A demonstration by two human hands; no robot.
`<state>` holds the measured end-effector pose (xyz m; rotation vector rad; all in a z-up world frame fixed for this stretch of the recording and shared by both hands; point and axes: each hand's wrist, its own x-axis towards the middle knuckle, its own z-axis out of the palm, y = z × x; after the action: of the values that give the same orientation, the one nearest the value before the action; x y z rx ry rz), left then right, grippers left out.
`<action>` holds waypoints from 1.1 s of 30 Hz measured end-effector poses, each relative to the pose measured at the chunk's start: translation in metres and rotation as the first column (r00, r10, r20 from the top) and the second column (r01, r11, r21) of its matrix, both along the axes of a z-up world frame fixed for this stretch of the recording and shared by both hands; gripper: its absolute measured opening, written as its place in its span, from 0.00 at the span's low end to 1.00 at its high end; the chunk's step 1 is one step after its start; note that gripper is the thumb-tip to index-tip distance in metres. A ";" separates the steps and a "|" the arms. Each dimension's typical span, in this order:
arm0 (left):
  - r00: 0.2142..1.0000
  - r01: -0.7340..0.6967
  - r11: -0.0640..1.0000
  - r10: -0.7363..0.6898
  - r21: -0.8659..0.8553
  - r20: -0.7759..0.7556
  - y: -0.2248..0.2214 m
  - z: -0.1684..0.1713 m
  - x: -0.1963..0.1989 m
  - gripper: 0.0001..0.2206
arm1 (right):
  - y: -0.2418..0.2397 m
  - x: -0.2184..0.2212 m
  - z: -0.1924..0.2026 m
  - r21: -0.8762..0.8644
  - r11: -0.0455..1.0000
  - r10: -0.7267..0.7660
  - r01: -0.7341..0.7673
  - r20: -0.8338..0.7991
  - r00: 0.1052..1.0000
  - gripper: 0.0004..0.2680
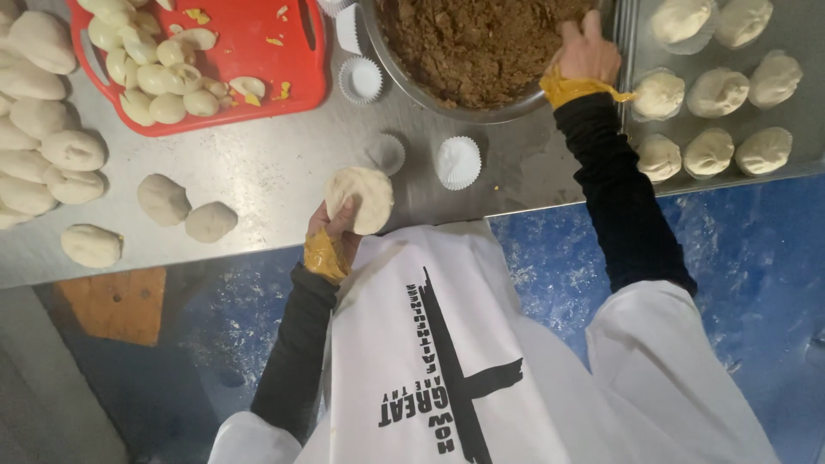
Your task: Stuffing and shaping dough buns with a meat and egg filling.
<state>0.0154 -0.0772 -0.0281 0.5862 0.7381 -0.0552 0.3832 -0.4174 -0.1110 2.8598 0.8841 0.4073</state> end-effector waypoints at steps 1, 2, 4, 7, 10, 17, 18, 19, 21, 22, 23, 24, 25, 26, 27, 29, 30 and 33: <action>1.000 0.005 1.000 -0.005 -0.003 0.015 0.001 0.001 0.003 0.25 | 0.002 0.002 0.001 0.071 0.996 -0.044 0.050 -0.091 0.995 0.03; 0.999 0.011 1.000 -0.011 -0.006 0.031 0.001 0.001 0.006 0.25 | 0.003 0.004 0.002 0.137 0.985 -0.082 0.108 -0.181 0.980 0.06; 1.000 0.012 1.000 -0.012 -0.006 0.024 0.003 0.008 0.011 0.26 | 0.013 -0.003 0.017 0.169 0.986 0.015 0.004 -0.114 0.993 0.05; 1.000 0.014 1.000 -0.014 -0.008 0.026 0.005 0.008 0.015 0.26 | 0.021 -0.009 0.033 0.239 0.967 0.125 -0.091 -0.135 0.983 0.07; 1.000 0.004 1.000 -0.004 -0.009 0.029 0.006 0.006 0.014 0.26 | 0.026 -0.012 0.045 0.305 0.950 0.162 -0.072 -0.283 0.945 0.05; 1.000 -0.008 1.000 0.008 -0.006 0.030 0.006 0.006 0.014 0.25 | 0.031 -0.023 0.063 0.407 0.896 0.308 -0.180 -0.277 0.910 0.06; 1.000 -0.008 1.000 0.008 -0.006 0.030 0.006 0.006 0.015 0.25 | 0.032 -0.025 0.060 0.406 0.896 0.309 -0.180 -0.277 0.910 0.06; 0.999 -0.007 1.000 0.008 -0.005 0.033 0.005 0.005 0.016 0.25 | 0.033 -0.027 0.057 0.395 0.907 0.281 -0.144 -0.314 0.907 0.05; 0.999 -0.009 1.000 0.009 -0.002 0.034 0.004 0.006 0.016 0.25 | 0.034 -0.032 0.056 0.384 0.917 0.255 -0.109 -0.351 0.901 0.04; 1.000 -0.004 1.000 0.004 0.000 0.029 0.004 0.008 0.016 0.25 | 0.035 -0.035 0.059 0.376 0.911 0.288 -0.169 -0.284 0.915 0.06; 1.000 -0.001 1.000 0.001 0.002 0.025 0.004 0.009 0.017 0.25 | 0.035 -0.036 0.062 0.364 0.903 0.322 -0.230 -0.215 0.922 0.08; 1.000 -0.003 1.000 0.003 0.003 0.026 0.005 0.010 0.016 0.25 | 0.034 -0.038 0.065 0.365 0.901 0.324 -0.233 -0.214 0.921 0.08; 1.000 -0.003 1.000 0.003 0.000 0.022 0.005 0.011 0.015 0.25 | 0.031 -0.041 0.067 0.391 0.895 0.325 -0.215 -0.240 0.915 0.07; 1.000 -0.003 1.000 0.004 -0.004 0.018 0.005 0.013 0.014 0.25 | 0.028 -0.044 0.070 0.416 0.888 0.326 -0.197 -0.266 0.907 0.06; 1.000 -0.005 1.000 0.005 -0.002 0.021 0.005 0.011 0.014 0.25 | 0.025 -0.046 0.073 0.418 0.887 0.328 -0.199 -0.263 0.908 0.06; 1.000 -0.014 1.000 0.014 0.003 0.011 0.006 0.009 0.013 0.26 | 0.018 -0.052 0.078 0.461 0.882 0.303 -0.098 -0.395 0.867 0.05; 1.000 -0.015 1.000 0.015 0.004 0.010 0.006 0.010 0.013 0.26 | 0.017 -0.055 0.081 0.462 0.882 0.304 -0.098 -0.396 0.866 0.05; 1.000 -0.006 1.000 0.006 0.007 0.013 0.003 0.010 0.017 0.27 | 0.012 -0.062 0.092 0.472 0.872 0.325 -0.132 -0.354 0.877 0.06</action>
<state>0.0321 -0.0745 -0.0183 0.5908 0.7277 -0.0432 0.3209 -0.4050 -0.0194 3.3348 1.3852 -0.0193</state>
